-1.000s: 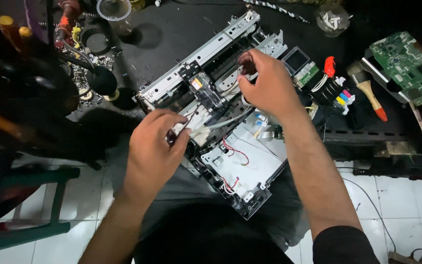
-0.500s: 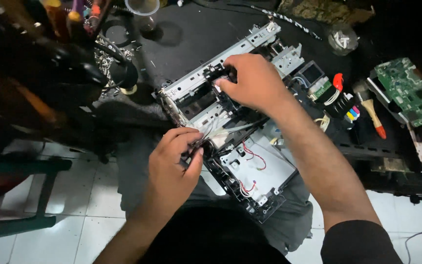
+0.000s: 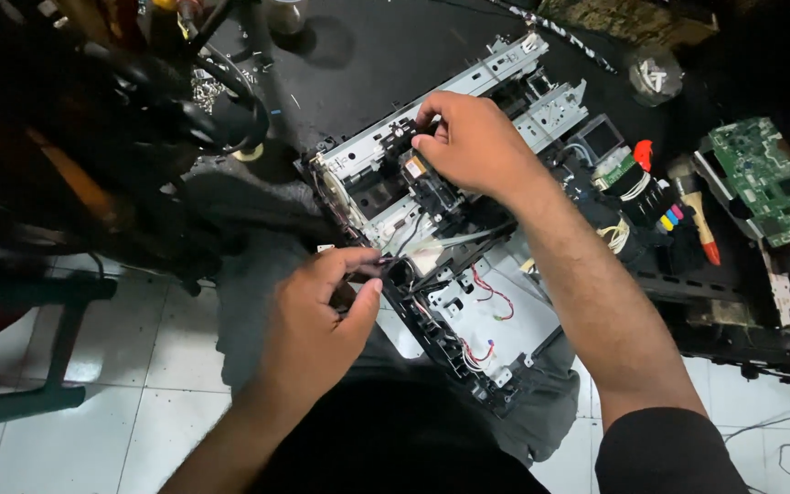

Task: Connecting various ribbon cables and wire connectors to a circuit board within a printer assembly.

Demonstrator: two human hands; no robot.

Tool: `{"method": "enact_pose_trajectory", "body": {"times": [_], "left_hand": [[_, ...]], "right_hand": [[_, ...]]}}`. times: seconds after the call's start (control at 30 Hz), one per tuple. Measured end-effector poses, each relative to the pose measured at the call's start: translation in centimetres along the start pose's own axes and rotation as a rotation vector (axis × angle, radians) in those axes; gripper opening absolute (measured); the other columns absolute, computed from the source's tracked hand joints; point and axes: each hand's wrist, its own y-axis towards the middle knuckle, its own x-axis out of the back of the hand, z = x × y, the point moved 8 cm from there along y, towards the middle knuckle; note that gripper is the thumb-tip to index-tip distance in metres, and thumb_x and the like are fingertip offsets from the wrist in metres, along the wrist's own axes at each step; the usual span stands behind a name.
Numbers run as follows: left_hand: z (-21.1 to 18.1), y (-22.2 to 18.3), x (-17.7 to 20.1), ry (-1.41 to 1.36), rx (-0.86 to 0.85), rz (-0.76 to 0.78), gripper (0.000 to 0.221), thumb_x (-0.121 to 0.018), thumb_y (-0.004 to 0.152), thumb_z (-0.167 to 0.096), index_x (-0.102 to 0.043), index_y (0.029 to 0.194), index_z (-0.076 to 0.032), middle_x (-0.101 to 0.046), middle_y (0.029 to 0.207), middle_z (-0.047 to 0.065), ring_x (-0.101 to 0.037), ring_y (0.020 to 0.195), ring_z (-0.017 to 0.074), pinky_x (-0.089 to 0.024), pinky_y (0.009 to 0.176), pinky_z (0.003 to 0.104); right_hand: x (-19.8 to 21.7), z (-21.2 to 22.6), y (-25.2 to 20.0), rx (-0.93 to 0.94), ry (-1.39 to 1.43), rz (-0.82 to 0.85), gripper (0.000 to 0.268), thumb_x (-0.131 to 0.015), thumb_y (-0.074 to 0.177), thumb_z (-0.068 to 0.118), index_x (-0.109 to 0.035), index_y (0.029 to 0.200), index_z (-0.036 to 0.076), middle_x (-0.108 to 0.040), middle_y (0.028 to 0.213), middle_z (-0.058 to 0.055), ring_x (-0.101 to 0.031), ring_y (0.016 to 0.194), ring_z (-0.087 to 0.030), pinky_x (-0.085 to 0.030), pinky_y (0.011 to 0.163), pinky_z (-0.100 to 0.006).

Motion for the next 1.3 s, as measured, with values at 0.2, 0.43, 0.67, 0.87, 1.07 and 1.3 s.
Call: {"method": "enact_pose_trajectory", "body": {"times": [0.2,0.43,0.67,0.87,1.07,1.3], "left_hand": [[-0.7,-0.7,1.1,-0.032,0.004,-0.024,0.027,-0.068,0.089,-0.016,-0.075,0.115,-0.013,-0.080,0.095,0.000,-0.072,0.076,0.0127,-0.055,0.066,0.028],[0.2,-0.4,1.3,-0.043,0.070,-0.026,0.023,-0.068,0.090,-0.017,-0.077,0.111,-0.013,-0.081,0.099,-0.001,-0.070,0.073,0.0100,-0.051,0.061,0.025],[0.2,-0.5,0.3,0.317,0.002,-0.048,0.033,-0.067,0.093,-0.017,-0.063,0.125,-0.007,-0.063,0.122,0.007,-0.068,0.105,0.0279,-0.057,0.073,0.042],[2.1,-0.2,-1.0,0.589,0.100,0.089,0.051,-0.073,0.090,-0.036,-0.057,0.133,-0.015,-0.058,0.133,0.001,-0.071,0.089,0.0266,-0.056,0.054,0.047],[2.9,0.2,-1.7,0.528,0.241,0.417,0.051,-0.064,0.093,-0.053,-0.063,0.133,-0.021,-0.072,0.109,0.005,-0.072,0.094,0.0328,-0.056,0.068,0.053],[2.9,-0.1,-2.2,0.245,0.537,0.424,0.026,-0.070,0.086,-0.046,-0.074,0.105,-0.030,-0.070,0.068,0.003,-0.065,0.064,0.0231,-0.049,0.066,0.040]], "right_hand": [[-0.7,-0.5,1.6,0.161,-0.104,-0.015,0.020,-0.063,0.098,0.022,-0.066,0.116,0.015,-0.069,0.084,-0.004,-0.061,0.073,-0.020,-0.046,0.069,-0.038],[-1.2,1.7,0.7,0.182,-0.088,0.080,0.029,-0.059,0.097,0.014,-0.066,0.125,0.020,-0.069,0.083,-0.003,-0.060,0.072,-0.020,-0.046,0.073,-0.038],[-1.7,2.6,0.0,0.339,-0.098,0.040,0.028,-0.058,0.095,0.013,-0.070,0.120,0.014,-0.069,0.075,-0.003,-0.058,0.062,-0.021,-0.043,0.061,-0.040],[-1.6,2.3,0.2,0.404,-0.061,0.005,0.025,-0.062,0.095,0.015,-0.071,0.118,0.013,-0.068,0.072,-0.001,-0.055,0.060,-0.018,-0.042,0.063,-0.036],[-1.5,2.5,0.0,0.388,-0.040,0.025,0.026,-0.062,0.096,0.014,-0.072,0.120,0.012,-0.062,0.067,0.000,-0.048,0.055,-0.015,-0.039,0.059,-0.034],[-1.4,2.8,-0.4,0.442,0.027,0.028,0.024,-0.063,0.097,0.012,-0.072,0.119,0.012,-0.065,0.077,0.000,-0.053,0.062,-0.014,-0.042,0.064,-0.033]]}}
